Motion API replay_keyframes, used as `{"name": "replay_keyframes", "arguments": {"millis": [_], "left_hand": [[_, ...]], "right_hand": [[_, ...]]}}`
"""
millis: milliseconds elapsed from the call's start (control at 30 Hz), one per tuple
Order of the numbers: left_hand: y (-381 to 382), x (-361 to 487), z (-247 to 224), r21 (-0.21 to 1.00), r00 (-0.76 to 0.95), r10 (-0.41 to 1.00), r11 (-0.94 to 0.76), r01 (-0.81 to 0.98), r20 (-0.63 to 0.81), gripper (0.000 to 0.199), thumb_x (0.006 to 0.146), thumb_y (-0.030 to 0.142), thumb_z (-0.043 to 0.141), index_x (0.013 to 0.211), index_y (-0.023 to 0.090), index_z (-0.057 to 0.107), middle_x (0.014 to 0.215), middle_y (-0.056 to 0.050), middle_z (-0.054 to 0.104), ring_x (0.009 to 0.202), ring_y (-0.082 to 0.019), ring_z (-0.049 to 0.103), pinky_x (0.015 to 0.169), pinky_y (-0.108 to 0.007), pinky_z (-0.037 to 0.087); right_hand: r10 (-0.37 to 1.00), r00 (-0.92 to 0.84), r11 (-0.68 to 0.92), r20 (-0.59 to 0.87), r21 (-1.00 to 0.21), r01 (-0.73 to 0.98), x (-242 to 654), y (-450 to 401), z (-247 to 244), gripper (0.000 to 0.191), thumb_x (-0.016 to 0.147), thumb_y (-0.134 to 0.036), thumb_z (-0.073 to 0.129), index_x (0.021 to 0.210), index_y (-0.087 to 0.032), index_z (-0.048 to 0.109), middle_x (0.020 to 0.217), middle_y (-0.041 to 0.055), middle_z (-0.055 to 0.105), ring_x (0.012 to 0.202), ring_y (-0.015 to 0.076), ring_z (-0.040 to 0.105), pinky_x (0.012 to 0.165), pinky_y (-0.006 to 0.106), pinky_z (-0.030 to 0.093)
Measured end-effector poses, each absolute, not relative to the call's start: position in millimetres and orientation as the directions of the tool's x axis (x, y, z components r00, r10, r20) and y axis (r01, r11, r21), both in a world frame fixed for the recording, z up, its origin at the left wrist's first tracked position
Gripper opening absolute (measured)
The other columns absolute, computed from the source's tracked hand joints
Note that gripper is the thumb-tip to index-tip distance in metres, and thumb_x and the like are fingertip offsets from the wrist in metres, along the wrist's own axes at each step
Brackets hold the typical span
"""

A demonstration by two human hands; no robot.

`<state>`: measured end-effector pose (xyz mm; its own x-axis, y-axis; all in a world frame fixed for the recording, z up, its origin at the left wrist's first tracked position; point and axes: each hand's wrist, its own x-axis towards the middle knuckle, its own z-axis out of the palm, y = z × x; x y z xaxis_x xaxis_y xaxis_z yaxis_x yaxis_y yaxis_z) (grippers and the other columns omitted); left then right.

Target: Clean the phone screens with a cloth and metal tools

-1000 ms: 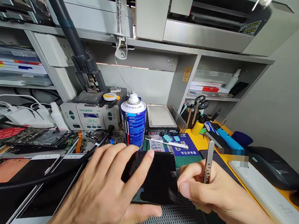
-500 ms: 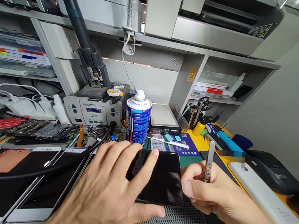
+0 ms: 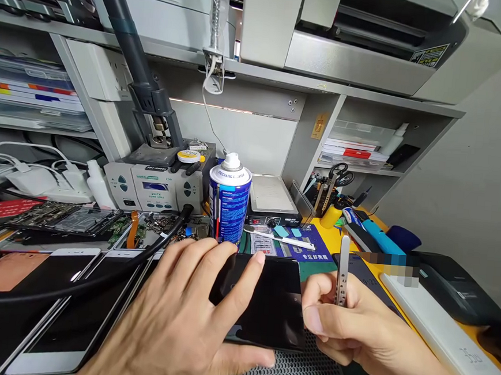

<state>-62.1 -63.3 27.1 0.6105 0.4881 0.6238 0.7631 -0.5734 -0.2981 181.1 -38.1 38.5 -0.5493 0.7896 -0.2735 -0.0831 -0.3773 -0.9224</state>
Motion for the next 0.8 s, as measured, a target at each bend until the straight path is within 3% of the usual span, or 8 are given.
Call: {"name": "replay_keyframes", "arguments": {"millis": [367, 800], "left_hand": [[-64.4, -60.7, 24.6, -0.297, 0.609, 0.502, -0.568, 0.768, 0.614, 0.079, 0.081, 0.066, 0.056, 0.136, 0.011, 0.049, 0.116, -0.021, 0.052, 0.102, -0.038, 0.051, 0.082, -0.056, 0.044], [-64.9, -62.6, 25.5, -0.303, 0.604, 0.504, -0.557, 0.773, 0.617, 0.08, 0.08, 0.069, 0.053, 0.136, 0.011, 0.05, 0.116, -0.021, 0.052, 0.103, -0.037, 0.051, 0.082, -0.055, 0.043]], "right_hand": [[0.802, -0.532, -0.366, -0.271, -0.927, -0.079, 177.4, -37.9, 41.2, 0.019, 0.07, -0.019, 0.07, 0.058, -0.016, 0.056, 0.044, -0.0109, 0.03, 0.039, 0.0034, 0.023, 0.037, 0.018, 0.018], [0.783, -0.567, -0.38, -0.257, -0.919, -0.108, 180.5, -38.5, 40.2, 0.025, 0.072, -0.027, 0.078, 0.062, -0.014, 0.059, 0.042, -0.0114, 0.03, 0.037, 0.002, 0.019, 0.035, 0.018, 0.016]]}}
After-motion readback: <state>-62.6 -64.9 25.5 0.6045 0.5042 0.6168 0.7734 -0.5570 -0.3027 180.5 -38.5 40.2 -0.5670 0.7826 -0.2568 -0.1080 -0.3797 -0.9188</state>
